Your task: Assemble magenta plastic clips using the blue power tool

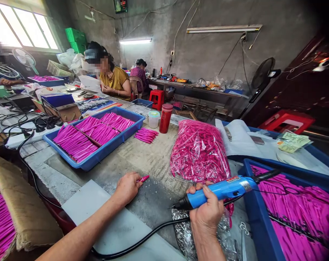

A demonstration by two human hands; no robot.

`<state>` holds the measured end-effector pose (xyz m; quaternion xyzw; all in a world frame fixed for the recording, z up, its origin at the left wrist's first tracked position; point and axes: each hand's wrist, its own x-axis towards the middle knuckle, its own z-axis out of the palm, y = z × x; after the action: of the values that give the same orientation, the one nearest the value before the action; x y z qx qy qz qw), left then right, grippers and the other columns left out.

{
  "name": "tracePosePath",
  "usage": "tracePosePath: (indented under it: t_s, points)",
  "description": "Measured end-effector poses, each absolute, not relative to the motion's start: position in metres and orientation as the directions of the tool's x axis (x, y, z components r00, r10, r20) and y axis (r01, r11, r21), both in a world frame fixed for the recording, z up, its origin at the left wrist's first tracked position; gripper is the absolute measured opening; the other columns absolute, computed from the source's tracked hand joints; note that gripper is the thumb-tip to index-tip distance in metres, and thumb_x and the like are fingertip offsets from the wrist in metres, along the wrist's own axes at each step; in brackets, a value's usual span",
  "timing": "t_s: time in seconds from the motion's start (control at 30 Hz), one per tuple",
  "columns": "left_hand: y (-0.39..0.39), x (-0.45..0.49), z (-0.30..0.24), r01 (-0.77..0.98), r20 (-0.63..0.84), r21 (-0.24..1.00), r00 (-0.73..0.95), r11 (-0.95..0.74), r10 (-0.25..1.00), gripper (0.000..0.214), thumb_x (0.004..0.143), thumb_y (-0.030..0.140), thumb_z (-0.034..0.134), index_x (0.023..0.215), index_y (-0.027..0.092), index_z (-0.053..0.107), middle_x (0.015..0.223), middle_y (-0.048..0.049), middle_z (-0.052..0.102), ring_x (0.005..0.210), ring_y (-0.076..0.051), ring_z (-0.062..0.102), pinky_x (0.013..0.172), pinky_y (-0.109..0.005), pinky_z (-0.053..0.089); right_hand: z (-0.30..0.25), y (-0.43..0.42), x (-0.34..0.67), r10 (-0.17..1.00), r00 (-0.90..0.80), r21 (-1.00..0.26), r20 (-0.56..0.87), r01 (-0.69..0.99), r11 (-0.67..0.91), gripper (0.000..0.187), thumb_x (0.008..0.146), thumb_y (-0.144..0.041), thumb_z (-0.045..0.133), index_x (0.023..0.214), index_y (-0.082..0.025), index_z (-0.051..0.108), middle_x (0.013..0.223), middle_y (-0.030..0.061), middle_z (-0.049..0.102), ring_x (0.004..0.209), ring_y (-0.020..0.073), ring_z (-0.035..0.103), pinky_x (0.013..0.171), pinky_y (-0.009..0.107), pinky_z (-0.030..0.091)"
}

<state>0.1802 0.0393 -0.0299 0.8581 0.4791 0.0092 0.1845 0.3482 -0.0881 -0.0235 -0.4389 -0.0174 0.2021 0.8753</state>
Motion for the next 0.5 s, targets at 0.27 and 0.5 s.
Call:
tracePosePath:
  t_s: [0.27, 0.5]
  points:
    - [0.0397, 0.1835, -0.0316, 0.817, -0.148, 0.278, 0.556, -0.506, 0.818, 0.016, 0.083, 0.023, 0.05, 0.075, 0.02, 0.063, 0.086, -0.0023, 0.062, 0.084, -0.018, 0.058, 0.067, -0.024, 0.039, -0.0224, -0.0885, 0.3471, 0.372, 0.917, -0.776, -0.145, -0.339, 0.532, 0.035, 0.055, -0.027, 0.063, 0.084, -0.02, 0.046, 0.056, -0.0071, 0.052, 0.042, 0.0113, 0.051, 0.044, 0.026, 0.043]
    - [0.0412, 0.1762, -0.0379, 0.77, -0.078, 0.319, 0.603, -0.553, 0.794, 0.021, 0.086, 0.023, 0.044, 0.084, 0.018, 0.064, 0.088, -0.0052, 0.062, 0.086, -0.018, 0.057, 0.074, -0.025, 0.041, -0.0213, -0.0873, 0.3462, 0.36, 0.921, -0.77, -0.151, -0.338, 0.542, 0.036, 0.054, -0.027, 0.064, 0.084, -0.02, 0.046, 0.055, -0.0071, 0.052, 0.042, 0.0116, 0.05, 0.043, 0.026, 0.043]
